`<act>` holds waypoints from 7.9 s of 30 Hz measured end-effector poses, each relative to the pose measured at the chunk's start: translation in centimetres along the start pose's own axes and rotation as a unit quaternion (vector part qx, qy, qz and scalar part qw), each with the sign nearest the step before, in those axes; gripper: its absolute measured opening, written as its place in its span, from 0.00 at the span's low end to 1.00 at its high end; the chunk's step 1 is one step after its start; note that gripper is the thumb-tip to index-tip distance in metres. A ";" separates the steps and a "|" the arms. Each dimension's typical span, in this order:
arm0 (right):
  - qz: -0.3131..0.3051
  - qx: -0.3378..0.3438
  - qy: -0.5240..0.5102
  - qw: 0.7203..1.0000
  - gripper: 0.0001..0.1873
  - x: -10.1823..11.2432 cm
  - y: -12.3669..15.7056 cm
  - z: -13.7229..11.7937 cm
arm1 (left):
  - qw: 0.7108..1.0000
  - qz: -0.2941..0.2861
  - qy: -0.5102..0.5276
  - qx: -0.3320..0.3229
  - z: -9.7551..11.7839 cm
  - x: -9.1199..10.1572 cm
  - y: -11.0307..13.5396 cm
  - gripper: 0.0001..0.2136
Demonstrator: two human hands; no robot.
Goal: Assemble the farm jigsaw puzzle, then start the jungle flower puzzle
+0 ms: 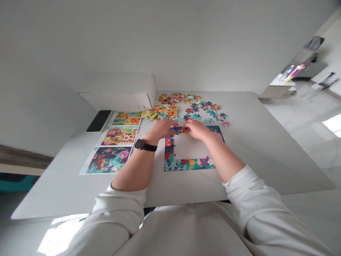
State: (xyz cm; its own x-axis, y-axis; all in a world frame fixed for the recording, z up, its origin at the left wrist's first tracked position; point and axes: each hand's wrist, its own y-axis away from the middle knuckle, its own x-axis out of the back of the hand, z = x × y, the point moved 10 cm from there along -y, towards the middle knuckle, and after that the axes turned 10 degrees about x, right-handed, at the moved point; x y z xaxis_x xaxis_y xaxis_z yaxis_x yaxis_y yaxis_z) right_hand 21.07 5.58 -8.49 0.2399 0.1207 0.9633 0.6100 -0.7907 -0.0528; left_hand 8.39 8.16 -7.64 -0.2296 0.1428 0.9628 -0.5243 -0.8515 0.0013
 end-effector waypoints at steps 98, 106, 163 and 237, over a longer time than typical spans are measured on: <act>0.034 -0.257 0.106 0.960 0.24 7.6 -0.2 22.4 | 0.928 0.229 0.239 0.171 -6.1 0.9 -0.5 0.25; 0.041 -0.234 0.062 0.969 0.22 5.2 -2.7 24.7 | 0.926 0.211 0.254 0.182 -6.0 0.9 -0.5 0.25; 0.327 -0.171 -0.544 0.754 0.25 1.0 14.8 1.5 | 0.723 0.112 0.666 0.145 8.9 -3.0 5.6 0.21; 0.196 -0.218 -0.270 0.917 0.11 0.1 24.1 8.6 | 0.970 0.050 0.099 -0.216 23.7 -8.8 9.1 0.16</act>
State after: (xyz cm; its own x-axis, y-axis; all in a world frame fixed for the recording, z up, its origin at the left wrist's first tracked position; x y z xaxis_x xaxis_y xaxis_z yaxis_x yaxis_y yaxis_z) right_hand 42.30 -8.26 -11.89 0.7876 -0.0378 0.6150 0.0654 -0.9873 -0.1445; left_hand 25.02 -12.82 -9.68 -0.4277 0.2019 0.8811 -0.7766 -0.5810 -0.2438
